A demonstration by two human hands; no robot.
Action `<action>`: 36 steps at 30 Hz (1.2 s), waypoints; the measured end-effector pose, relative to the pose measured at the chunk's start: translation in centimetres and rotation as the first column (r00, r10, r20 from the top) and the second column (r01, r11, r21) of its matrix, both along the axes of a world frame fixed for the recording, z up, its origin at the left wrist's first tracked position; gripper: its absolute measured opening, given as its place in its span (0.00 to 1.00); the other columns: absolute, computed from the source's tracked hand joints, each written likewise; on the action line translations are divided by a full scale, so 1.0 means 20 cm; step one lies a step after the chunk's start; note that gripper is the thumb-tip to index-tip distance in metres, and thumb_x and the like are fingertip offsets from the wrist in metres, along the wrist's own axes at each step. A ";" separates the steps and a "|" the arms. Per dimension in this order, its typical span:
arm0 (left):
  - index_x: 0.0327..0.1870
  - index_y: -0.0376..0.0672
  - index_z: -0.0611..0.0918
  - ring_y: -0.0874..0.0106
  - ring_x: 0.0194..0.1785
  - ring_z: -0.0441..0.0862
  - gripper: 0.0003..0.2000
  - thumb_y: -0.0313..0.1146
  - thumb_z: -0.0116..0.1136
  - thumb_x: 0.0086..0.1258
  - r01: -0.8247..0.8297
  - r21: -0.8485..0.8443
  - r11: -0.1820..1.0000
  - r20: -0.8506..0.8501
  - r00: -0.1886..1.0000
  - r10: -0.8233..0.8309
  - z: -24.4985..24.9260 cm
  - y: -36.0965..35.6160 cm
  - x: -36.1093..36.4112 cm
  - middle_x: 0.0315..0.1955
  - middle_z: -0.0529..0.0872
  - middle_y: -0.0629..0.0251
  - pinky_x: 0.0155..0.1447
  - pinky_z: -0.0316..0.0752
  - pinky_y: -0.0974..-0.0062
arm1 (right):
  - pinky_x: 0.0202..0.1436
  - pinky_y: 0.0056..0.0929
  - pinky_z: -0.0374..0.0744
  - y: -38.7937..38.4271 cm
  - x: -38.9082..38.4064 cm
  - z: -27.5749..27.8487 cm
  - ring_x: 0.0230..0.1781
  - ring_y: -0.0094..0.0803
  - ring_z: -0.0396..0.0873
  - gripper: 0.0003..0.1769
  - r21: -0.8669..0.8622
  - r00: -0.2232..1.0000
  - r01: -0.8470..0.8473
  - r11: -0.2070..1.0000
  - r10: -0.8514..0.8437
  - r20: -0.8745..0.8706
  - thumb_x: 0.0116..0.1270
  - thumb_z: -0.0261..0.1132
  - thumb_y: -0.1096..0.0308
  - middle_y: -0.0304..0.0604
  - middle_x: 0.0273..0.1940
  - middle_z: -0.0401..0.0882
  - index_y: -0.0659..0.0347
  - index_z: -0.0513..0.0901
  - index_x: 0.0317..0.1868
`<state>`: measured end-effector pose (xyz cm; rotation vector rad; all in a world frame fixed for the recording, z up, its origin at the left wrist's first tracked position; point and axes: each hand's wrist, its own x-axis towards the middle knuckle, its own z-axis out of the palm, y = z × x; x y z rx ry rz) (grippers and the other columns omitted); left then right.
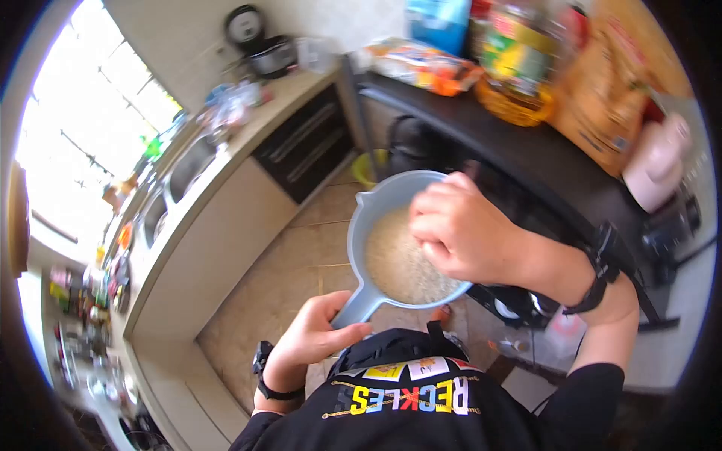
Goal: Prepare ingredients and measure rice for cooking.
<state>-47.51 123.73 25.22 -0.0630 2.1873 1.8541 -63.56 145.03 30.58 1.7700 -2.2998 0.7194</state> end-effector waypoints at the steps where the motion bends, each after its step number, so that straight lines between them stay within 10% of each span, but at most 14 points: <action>1: 0.38 0.33 0.79 0.82 0.29 0.72 0.14 0.36 0.63 0.59 -0.013 -0.016 1.000 0.011 1.000 0.013 -0.02 -0.09 0.07 0.23 0.78 0.69 0.32 0.68 0.80 | 0.47 0.39 0.65 -0.13 0.05 -0.04 0.35 0.35 0.74 0.04 0.018 0.999 -0.002 1.000 0.002 -0.043 0.44 0.61 0.72 0.37 0.24 0.72 0.57 0.73 0.18; 8: 0.39 0.32 0.79 0.79 0.28 0.74 0.16 0.38 0.63 0.61 -0.297 -0.085 0.951 0.045 0.952 0.301 -0.13 -0.77 0.68 0.23 0.79 0.68 0.33 0.70 0.78 | 0.53 0.42 0.64 -1.04 0.37 -0.31 0.40 0.34 0.76 0.12 0.087 0.976 -0.171 0.981 0.181 -0.125 0.52 0.68 0.67 0.38 0.33 0.81 0.56 0.83 0.39; 11: 0.38 0.34 0.79 0.85 0.26 0.68 0.15 0.38 0.65 0.61 -0.481 -0.073 0.874 0.071 0.871 0.486 -0.09 -1.05 0.86 0.21 0.74 0.76 0.28 0.63 0.83 | 0.52 0.38 0.65 -1.50 0.46 -0.31 0.47 0.35 0.74 0.14 0.075 0.949 -0.281 0.957 0.265 0.169 0.51 0.69 0.64 0.41 0.40 0.81 0.56 0.83 0.39; 15: 0.33 0.37 0.78 0.86 0.24 0.65 0.12 0.36 0.65 0.61 -0.570 -0.147 0.809 -0.064 0.821 0.567 -0.22 -1.28 1.00 0.20 0.72 0.78 0.26 0.60 0.84 | 0.48 0.35 0.67 -1.86 0.59 -0.35 0.45 0.36 0.74 0.12 0.268 0.932 -0.360 0.894 0.360 0.051 0.52 0.69 0.66 0.42 0.37 0.80 0.56 0.84 0.38; 17: 0.33 0.36 0.78 0.85 0.25 0.67 0.12 0.37 0.65 0.61 -0.643 -0.122 0.756 -0.060 0.765 0.641 -0.23 -1.47 1.05 0.20 0.74 0.76 0.27 0.62 0.83 | 0.46 0.34 0.67 -2.18 0.63 -0.35 0.39 0.36 0.73 0.08 -0.067 0.930 -0.365 0.929 0.367 0.012 0.52 0.69 0.65 0.39 0.31 0.77 0.55 0.84 0.34; 23: 0.31 0.40 0.77 0.88 0.24 0.64 0.09 0.33 0.65 0.61 -0.781 0.022 0.624 -0.033 0.624 0.781 -0.35 -1.99 0.98 0.21 0.72 0.80 0.26 0.57 0.86 | 0.43 0.37 0.66 -2.88 0.48 -0.48 0.37 0.35 0.75 0.09 0.210 0.865 -0.491 0.845 0.501 0.007 0.56 0.66 0.61 0.39 0.31 0.77 0.55 0.80 0.23; 29: 0.34 0.39 0.78 0.89 0.25 0.66 0.08 0.30 0.65 0.60 -0.836 0.057 0.546 -0.053 0.544 0.837 -0.53 -2.61 0.71 0.22 0.74 0.80 0.27 0.59 0.88 | 0.51 0.40 0.64 -3.57 0.23 -0.68 0.44 0.41 0.74 0.14 -0.143 0.834 -0.524 0.840 0.540 0.112 0.55 0.61 0.71 0.38 0.33 0.77 0.53 0.74 0.44; 36: 0.33 0.40 0.78 0.89 0.25 0.67 0.08 0.30 0.65 0.59 -0.873 0.036 0.486 -0.068 0.484 0.873 -0.66 -3.27 0.40 0.22 0.75 0.80 0.27 0.61 0.86 | 0.35 0.32 0.71 -4.21 -0.04 -0.64 0.26 0.29 0.78 0.05 -0.232 0.712 -0.402 0.886 0.462 0.529 0.63 0.60 0.70 0.42 0.25 0.79 0.61 0.81 0.32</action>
